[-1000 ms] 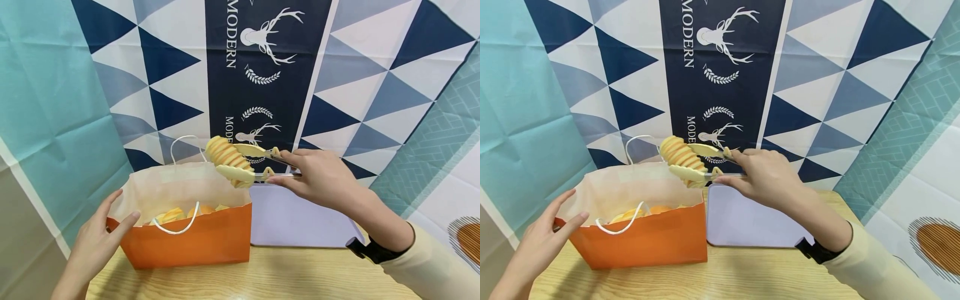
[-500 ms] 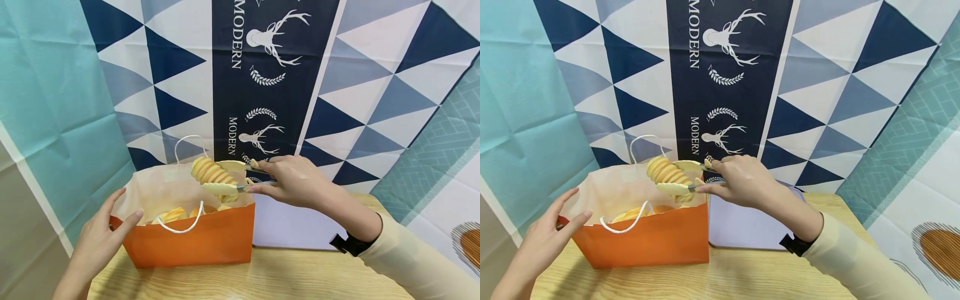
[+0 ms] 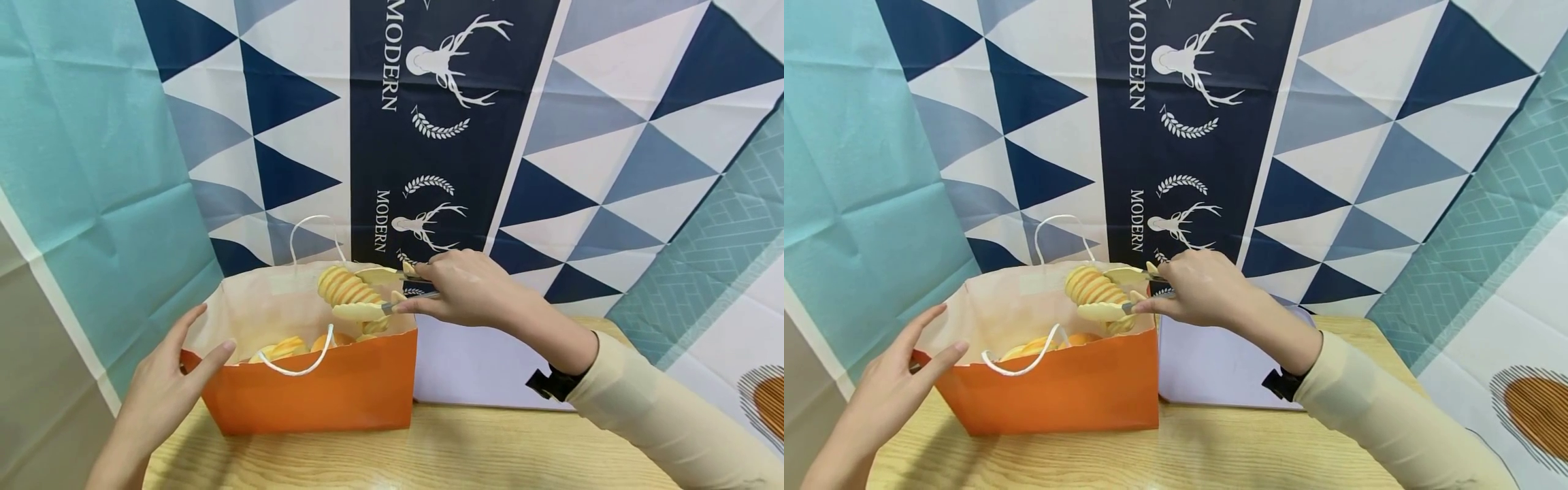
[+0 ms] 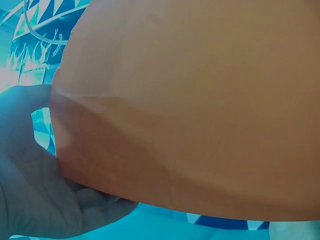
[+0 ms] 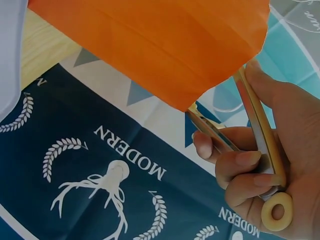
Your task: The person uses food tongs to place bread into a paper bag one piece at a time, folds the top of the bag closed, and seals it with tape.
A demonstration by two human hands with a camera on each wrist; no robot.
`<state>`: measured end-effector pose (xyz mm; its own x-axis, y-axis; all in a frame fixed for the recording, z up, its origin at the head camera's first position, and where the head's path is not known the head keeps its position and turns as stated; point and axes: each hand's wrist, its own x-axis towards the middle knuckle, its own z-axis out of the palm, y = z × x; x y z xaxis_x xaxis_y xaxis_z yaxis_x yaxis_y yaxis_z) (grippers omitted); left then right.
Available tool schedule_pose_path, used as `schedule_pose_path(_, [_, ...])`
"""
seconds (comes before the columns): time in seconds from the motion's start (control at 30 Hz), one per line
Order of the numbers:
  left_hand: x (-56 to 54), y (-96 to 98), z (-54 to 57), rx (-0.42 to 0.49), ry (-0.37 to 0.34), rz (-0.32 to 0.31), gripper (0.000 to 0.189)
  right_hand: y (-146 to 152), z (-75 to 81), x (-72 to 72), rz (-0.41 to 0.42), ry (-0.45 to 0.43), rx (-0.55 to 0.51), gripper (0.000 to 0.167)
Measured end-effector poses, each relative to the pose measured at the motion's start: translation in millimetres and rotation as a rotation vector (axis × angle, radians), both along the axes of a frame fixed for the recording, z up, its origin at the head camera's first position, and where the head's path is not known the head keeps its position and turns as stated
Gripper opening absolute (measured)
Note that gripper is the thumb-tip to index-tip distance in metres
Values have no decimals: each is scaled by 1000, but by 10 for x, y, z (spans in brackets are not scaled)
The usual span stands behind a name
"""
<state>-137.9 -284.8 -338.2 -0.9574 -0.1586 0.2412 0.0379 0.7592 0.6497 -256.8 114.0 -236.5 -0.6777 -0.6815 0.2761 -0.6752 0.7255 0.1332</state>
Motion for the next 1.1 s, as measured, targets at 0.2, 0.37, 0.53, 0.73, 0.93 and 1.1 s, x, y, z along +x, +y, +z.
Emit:
schedule_pose_path(0.2, [-8, 7, 7, 4, -8, 3, 87, -19, 17, 2, -31, -22, 23, 72])
schedule_pose_path(0.37, [-16, 7, 13, 2, -19, 4, 88, -15, 19, 21, -21, -32, 11, 69])
schedule_pose_path(0.53, [-18, 18, 11, 4, -11, 1, 87, -2, 26, 43, -14, -45, 3, 75])
schedule_pose_path(0.73, [-17, 26, 4, 4, -13, 2, 86, 19, 67, 57, -35, -54, -1, 84])
schedule_pose_path(0.93, [-19, 26, 2, 3, -23, -1, 87, 91, 103, 106, -63, -51, -36, 89])
schedule_pose_path(1.1, [-19, 30, 5, -2, -21, 3, 87, 207, 122, 169, -70, -46, -92, 88])
